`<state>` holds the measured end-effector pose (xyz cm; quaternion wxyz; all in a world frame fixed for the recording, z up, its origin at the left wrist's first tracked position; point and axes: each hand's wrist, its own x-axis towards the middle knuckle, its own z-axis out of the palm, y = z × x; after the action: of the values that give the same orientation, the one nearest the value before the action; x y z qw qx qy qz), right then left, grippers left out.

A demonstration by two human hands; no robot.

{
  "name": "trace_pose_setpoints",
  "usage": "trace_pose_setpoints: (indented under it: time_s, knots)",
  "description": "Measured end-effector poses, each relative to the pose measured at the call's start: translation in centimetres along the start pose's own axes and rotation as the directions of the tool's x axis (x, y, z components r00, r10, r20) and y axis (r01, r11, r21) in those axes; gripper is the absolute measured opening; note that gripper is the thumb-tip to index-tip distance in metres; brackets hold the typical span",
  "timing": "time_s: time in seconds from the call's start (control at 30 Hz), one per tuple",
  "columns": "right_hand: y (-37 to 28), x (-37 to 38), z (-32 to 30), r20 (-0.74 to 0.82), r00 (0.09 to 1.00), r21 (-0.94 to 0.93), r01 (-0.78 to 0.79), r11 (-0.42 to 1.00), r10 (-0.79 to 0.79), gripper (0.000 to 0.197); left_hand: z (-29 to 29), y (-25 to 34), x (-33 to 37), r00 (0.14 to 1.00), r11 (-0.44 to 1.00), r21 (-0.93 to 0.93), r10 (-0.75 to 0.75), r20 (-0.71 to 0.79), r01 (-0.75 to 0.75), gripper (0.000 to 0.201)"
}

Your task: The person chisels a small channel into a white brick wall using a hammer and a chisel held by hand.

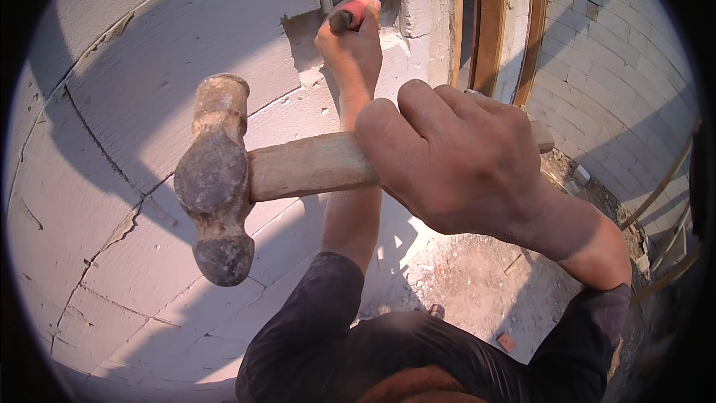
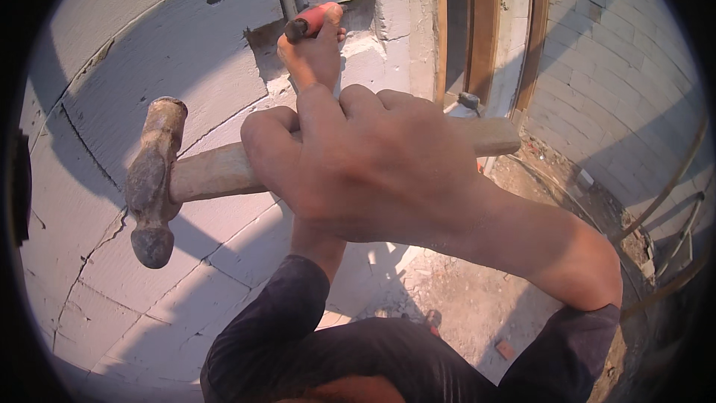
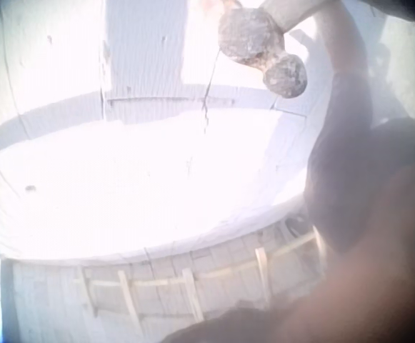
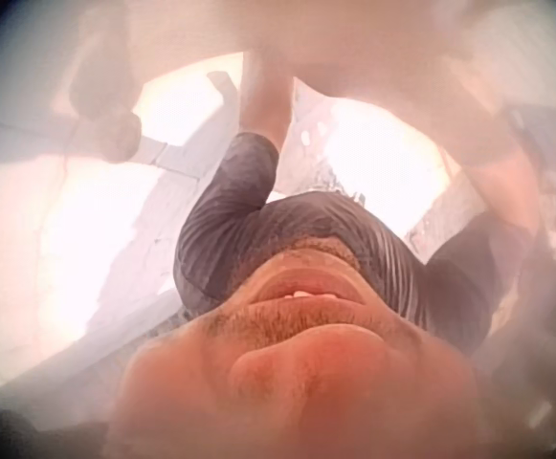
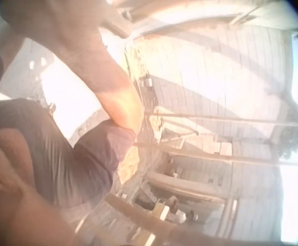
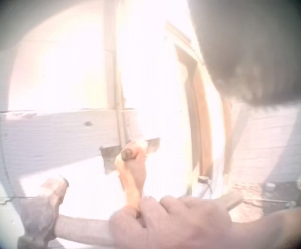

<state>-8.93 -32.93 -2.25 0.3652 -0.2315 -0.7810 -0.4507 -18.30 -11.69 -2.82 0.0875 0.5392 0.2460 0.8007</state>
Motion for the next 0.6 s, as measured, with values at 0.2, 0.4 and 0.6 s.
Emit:
trace_pose_setpoints:
  time_s: [0.2,0.4,0.6]
  knots:
    - [5.0,-0.1,2.1,0.243,0.955,-0.156,-0.133,0.979,0.168,0.023,0.5,-0.3,-0.3,0.993,0.953,-0.287,-0.073,0.093,0.097,0.036]
    - [2.9,-1.0,2.0,0.114,0.993,-0.038,-0.003,0.999,0.007,0.025,0.0,0.2,0.3,0.982,0.980,0.061,-0.189,0.007,0.188,0.025]
    - [2.8,-0.7,2.1,0.270,0.943,-0.095,-0.177,0.980,0.197,0.028,0.5,-0.7,0.9,0.972,0.952,0.197,-0.231,-0.048,0.236,0.034]
